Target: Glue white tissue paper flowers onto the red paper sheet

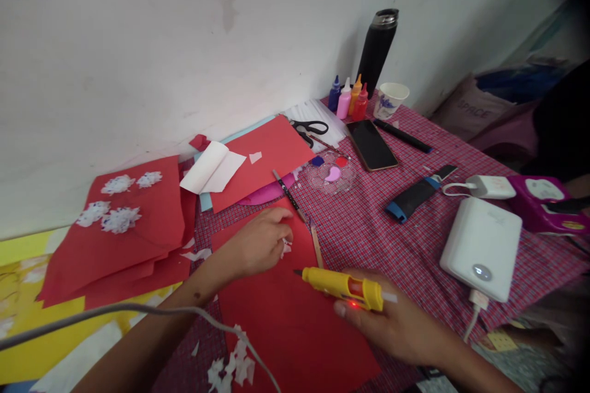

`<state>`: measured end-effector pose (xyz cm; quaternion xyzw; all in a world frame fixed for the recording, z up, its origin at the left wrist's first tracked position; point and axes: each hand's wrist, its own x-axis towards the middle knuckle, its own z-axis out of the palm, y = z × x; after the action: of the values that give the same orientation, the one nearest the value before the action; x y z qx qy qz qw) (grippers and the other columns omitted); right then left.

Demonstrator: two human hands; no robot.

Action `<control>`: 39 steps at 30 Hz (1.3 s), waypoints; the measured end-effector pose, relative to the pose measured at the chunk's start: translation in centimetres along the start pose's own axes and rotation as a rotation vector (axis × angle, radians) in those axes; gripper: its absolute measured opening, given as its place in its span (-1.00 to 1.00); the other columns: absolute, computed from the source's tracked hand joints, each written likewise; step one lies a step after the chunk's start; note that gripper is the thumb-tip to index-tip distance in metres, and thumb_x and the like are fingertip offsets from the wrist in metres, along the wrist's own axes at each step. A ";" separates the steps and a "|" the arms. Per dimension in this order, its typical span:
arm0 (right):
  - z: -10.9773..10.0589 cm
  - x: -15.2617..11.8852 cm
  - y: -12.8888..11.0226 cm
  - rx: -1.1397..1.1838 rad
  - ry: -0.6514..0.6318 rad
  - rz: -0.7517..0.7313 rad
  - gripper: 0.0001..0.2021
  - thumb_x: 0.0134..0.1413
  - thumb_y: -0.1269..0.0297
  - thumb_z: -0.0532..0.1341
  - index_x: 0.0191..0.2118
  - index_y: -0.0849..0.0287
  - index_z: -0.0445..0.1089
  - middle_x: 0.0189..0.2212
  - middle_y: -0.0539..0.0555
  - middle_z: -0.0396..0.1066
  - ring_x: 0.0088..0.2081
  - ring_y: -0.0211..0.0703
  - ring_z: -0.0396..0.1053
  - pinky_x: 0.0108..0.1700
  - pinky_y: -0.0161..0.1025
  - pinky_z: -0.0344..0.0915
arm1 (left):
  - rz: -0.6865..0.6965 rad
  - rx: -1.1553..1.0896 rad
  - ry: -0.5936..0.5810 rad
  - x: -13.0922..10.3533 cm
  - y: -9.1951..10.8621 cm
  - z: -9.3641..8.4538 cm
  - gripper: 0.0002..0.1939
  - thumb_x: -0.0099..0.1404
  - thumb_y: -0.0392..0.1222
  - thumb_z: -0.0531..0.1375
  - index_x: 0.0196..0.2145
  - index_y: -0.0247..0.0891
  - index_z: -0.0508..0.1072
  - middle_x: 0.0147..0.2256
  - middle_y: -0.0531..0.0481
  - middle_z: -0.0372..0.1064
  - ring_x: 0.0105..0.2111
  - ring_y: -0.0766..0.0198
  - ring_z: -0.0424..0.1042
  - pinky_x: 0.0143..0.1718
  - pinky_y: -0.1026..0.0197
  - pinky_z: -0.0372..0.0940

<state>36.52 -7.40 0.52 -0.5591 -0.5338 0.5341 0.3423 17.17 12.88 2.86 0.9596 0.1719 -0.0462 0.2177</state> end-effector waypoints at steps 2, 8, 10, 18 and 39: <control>0.0 0.0 0.0 -0.005 0.006 0.003 -0.82 0.30 0.18 0.14 -0.21 0.16 0.40 -0.43 -0.01 0.32 -0.43 -0.24 0.26 -0.37 -0.29 0.24 | 0.008 -0.002 0.003 -0.1 0.0 -0.1 -0.74 0.27 -0.40 0.08 -0.26 -0.24 0.55 0.08 -0.19 0.34 0.15 0.05 0.31 0.18 -0.01 0.26; 0.0 -0.1 0.1 -0.006 0.034 -0.001 -0.82 0.28 0.15 0.18 -0.23 0.14 0.44 -0.45 -0.02 0.35 -0.44 -0.24 0.28 -0.39 -0.32 0.27 | 0.014 -0.031 0.030 -0.1 0.1 -0.2 -0.73 0.27 -0.42 0.06 -0.27 -0.24 0.55 0.05 -0.19 0.38 0.14 0.03 0.33 0.15 -0.02 0.29; 0.0 -0.1 0.1 -0.003 0.037 0.000 -0.82 0.27 0.15 0.18 -0.23 0.13 0.44 -0.46 -0.02 0.35 -0.44 -0.24 0.28 -0.40 -0.33 0.26 | 0.014 -0.036 0.032 -0.1 0.1 -0.2 -0.72 0.27 -0.42 0.05 -0.27 -0.23 0.55 0.01 -0.18 0.40 0.14 0.04 0.33 0.14 -0.01 0.30; 0.0 -0.1 0.0 0.011 0.019 0.003 -0.82 0.29 0.16 0.16 -0.22 0.14 0.42 -0.43 -0.02 0.34 -0.43 -0.24 0.27 -0.39 -0.32 0.26 | 0.029 -0.032 0.045 -0.2 -0.3 0.0 -0.69 0.28 -0.42 0.05 -0.16 -0.25 0.53 0.04 -0.20 0.37 0.10 0.07 0.35 0.14 0.02 0.29; 0.1 0.0 0.4 0.017 0.033 -0.030 -0.79 0.29 0.13 0.17 -0.22 0.15 0.45 -0.44 -0.01 0.37 -0.44 -0.25 0.27 -0.40 -0.33 0.26 | 0.021 -0.005 -0.018 -0.4 -0.3 0.0 -0.72 0.33 -0.39 0.05 -0.23 -0.24 0.56 0.13 -0.19 0.32 0.16 0.05 0.30 0.16 0.01 0.26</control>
<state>36.49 -7.49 0.15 -0.5567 -0.5319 0.5242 0.3637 16.66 13.00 2.82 0.9604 0.1600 -0.0521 0.2222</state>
